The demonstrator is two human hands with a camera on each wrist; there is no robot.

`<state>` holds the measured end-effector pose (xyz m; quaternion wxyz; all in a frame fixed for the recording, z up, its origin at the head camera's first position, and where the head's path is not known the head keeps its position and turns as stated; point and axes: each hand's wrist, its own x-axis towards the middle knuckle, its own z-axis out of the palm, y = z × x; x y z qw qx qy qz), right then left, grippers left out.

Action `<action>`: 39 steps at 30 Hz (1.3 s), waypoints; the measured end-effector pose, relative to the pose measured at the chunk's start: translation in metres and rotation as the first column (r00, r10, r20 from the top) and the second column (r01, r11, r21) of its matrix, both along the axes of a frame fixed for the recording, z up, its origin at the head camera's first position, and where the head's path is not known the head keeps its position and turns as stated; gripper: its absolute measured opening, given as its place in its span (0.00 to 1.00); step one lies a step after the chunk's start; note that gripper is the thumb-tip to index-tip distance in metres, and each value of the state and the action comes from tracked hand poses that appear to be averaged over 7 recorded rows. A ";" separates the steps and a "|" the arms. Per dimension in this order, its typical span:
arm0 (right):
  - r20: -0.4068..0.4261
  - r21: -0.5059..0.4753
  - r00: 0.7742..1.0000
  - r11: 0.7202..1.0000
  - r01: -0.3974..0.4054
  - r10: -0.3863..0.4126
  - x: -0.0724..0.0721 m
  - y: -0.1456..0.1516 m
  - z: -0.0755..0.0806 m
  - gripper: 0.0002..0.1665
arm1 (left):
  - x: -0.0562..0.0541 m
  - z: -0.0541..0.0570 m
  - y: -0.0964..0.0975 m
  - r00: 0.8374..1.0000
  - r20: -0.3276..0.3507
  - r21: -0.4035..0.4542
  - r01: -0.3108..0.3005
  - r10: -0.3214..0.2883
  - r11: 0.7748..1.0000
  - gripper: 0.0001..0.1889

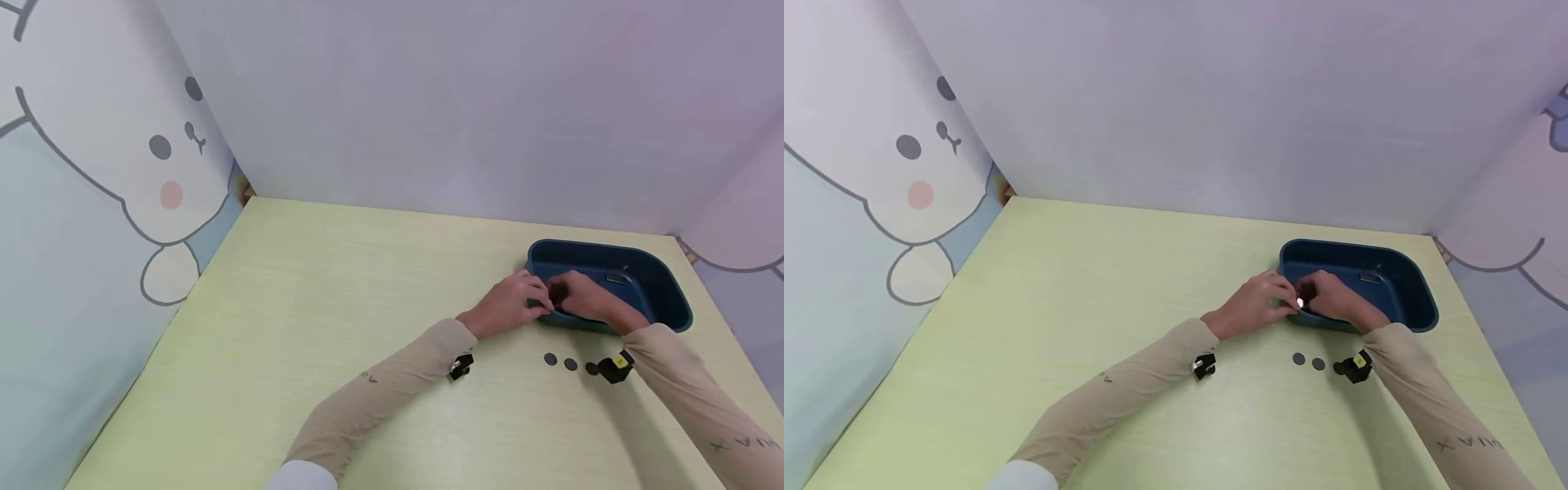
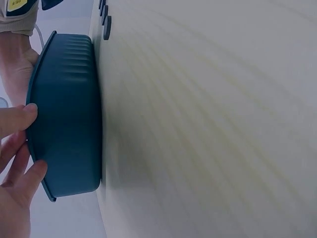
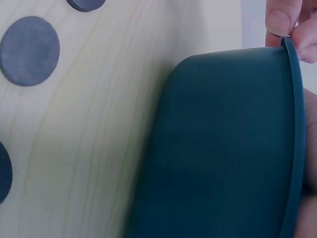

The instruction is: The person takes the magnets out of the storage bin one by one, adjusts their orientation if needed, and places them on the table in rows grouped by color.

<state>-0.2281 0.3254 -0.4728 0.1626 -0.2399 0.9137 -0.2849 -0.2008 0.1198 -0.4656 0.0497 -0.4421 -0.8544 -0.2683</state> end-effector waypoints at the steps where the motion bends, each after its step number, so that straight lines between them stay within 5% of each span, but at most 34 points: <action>1: -0.005 0.004 1.000 1.000 0.008 -0.008 0.001 0.001 0.000 0.13 | 0.000 0.000 0.000 1.000 0.003 0.000 0.000 0.000 1.000 0.05; 27: 0.116 -0.112 0.981 0.979 0.170 -0.157 0.013 0.037 0.002 0.10 | -0.001 0.001 0.004 1.000 -0.009 -0.011 0.004 -0.005 1.000 0.05; 39: 0.070 -0.134 0.962 0.953 0.273 -0.266 0.022 0.045 0.008 0.14 | 0.000 0.003 0.004 1.000 -0.007 -0.030 -0.001 0.001 1.000 0.06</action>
